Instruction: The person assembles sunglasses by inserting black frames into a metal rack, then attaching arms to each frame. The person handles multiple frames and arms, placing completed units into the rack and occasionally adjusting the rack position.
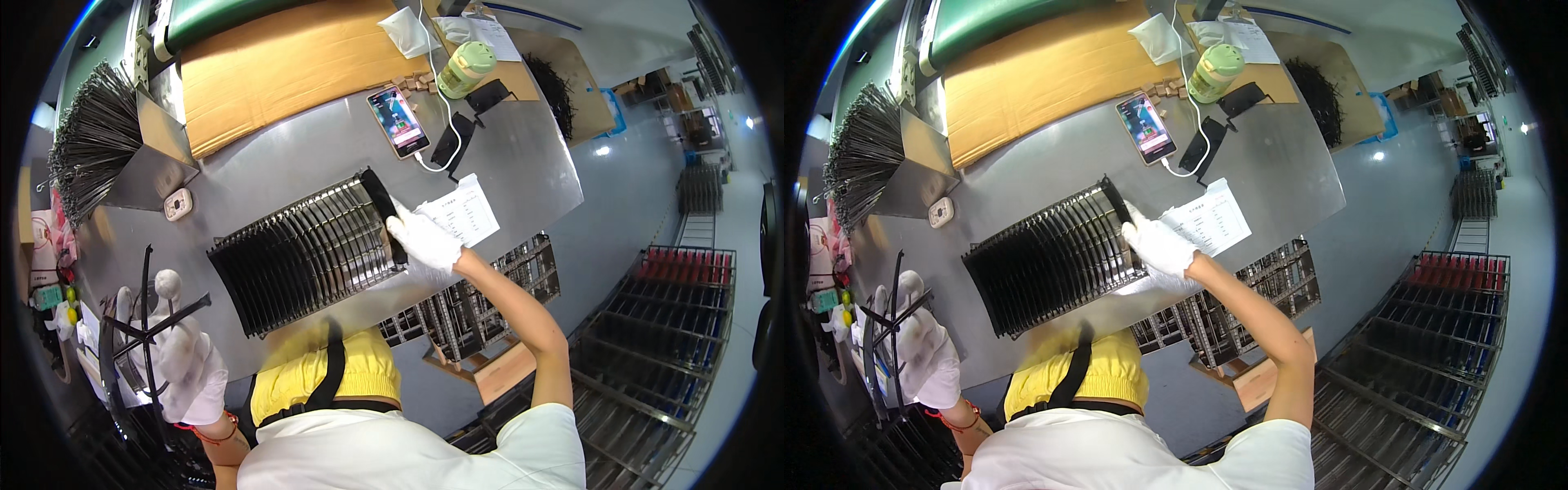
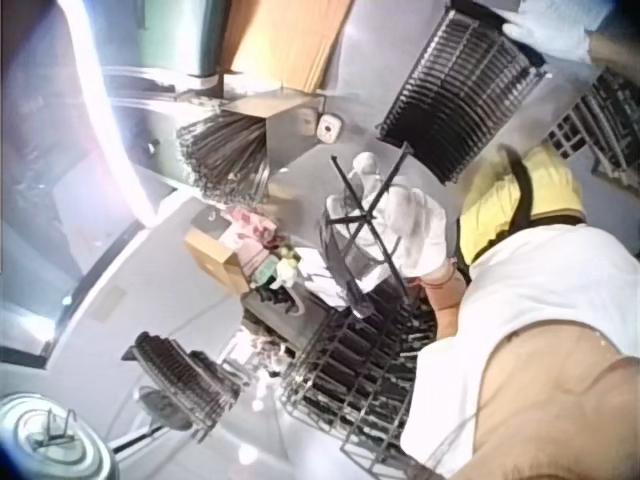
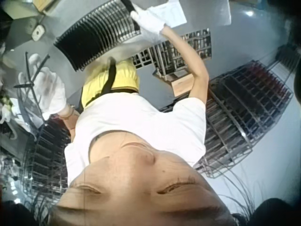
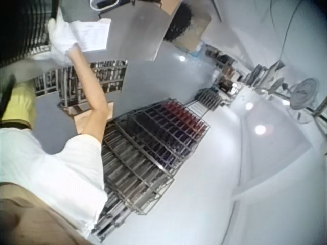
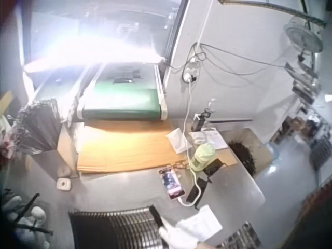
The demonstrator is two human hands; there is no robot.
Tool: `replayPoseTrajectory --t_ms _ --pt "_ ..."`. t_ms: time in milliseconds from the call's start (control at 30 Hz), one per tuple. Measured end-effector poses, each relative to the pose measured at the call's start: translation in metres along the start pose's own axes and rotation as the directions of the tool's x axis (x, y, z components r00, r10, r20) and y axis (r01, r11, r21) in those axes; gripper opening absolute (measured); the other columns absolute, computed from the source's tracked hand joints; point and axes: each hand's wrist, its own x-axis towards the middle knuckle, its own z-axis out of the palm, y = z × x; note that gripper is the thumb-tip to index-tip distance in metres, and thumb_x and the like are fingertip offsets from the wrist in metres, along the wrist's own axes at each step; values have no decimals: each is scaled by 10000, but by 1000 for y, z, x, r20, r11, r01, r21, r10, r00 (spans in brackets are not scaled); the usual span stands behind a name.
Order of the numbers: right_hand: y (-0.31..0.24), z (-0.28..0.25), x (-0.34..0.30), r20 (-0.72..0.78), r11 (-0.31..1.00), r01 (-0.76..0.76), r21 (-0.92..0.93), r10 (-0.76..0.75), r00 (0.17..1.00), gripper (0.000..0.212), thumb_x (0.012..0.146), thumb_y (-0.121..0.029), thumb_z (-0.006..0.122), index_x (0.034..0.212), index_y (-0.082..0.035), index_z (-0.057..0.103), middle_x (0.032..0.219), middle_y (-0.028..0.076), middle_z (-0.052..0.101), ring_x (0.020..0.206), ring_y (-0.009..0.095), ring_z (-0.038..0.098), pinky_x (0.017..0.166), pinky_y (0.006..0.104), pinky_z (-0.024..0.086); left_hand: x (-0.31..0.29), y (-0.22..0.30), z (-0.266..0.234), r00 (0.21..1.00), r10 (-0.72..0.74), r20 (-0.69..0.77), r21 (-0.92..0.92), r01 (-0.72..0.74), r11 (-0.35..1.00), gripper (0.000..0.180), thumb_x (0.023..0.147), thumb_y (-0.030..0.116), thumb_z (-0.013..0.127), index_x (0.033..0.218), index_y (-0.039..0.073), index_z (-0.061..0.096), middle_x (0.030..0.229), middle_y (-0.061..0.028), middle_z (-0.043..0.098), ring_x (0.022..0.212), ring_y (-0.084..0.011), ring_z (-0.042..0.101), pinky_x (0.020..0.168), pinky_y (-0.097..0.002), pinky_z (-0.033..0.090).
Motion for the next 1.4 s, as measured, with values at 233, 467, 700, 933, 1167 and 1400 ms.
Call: replayPoseTrajectory --t_ms 233,467,700,933,1167,1400 --pt "15 14 7 78 907 131 -399 -109 991 671 1023 -412 418 1453 96 329 918 320 644 732 414 656 709 481 525 17 36 -23 962 -61 267 357 -40 933 681 1024 481 398 1512 19 289 1098 -247 567 587 -225 635 498 -260 534" --pt "-109 -30 -15 -136 964 162 -213 -193 972 779 877 -410 692 1467 10 403 1079 258 683 832 328 711 743 372 570 59 10 -57 326 602 729 677 -475 -562 531 893 221 659 1335 3 463 1259 -221 552 1009 -335 650 820 -356 569" --pt "-137 -26 -24 -46 625 468 -625 -627 778 469 793 -261 779 1225 -113 670 949 167 642 748 317 654 649 427 545 46 -68 -19 800 -30 599 568 -452 -688 531 606 -24 735 1092 91 556 1247 -222 452 1077 -356 537 851 -434 509" --pt "-7 -12 -24 -103 988 -20 154 36 994 671 915 -159 517 1533 -63 275 1048 241 611 913 377 641 816 435 517 37 -35 -54 622 159 766 642 -729 -240 547 779 -47 662 1199 198 410 1389 -217 416 1287 -447 483 1007 -562 496" --pt "0 13 -27 149 776 222 -590 -165 975 140 894 -80 500 868 54 530 1350 438 436 735 370 673 702 438 578 37 -28 -45 615 347 709 705 -640 -305 398 906 274 729 1092 186 387 1423 -211 405 1335 -500 427 1026 -570 492" --pt "16 42 -33 -84 724 161 -670 -289 954 239 952 -173 515 882 54 540 1234 385 557 726 358 672 678 429 574 32 -30 -51 640 405 653 745 -638 -193 345 944 214 650 1130 154 366 1500 -301 301 1374 -480 381 1052 -618 445"
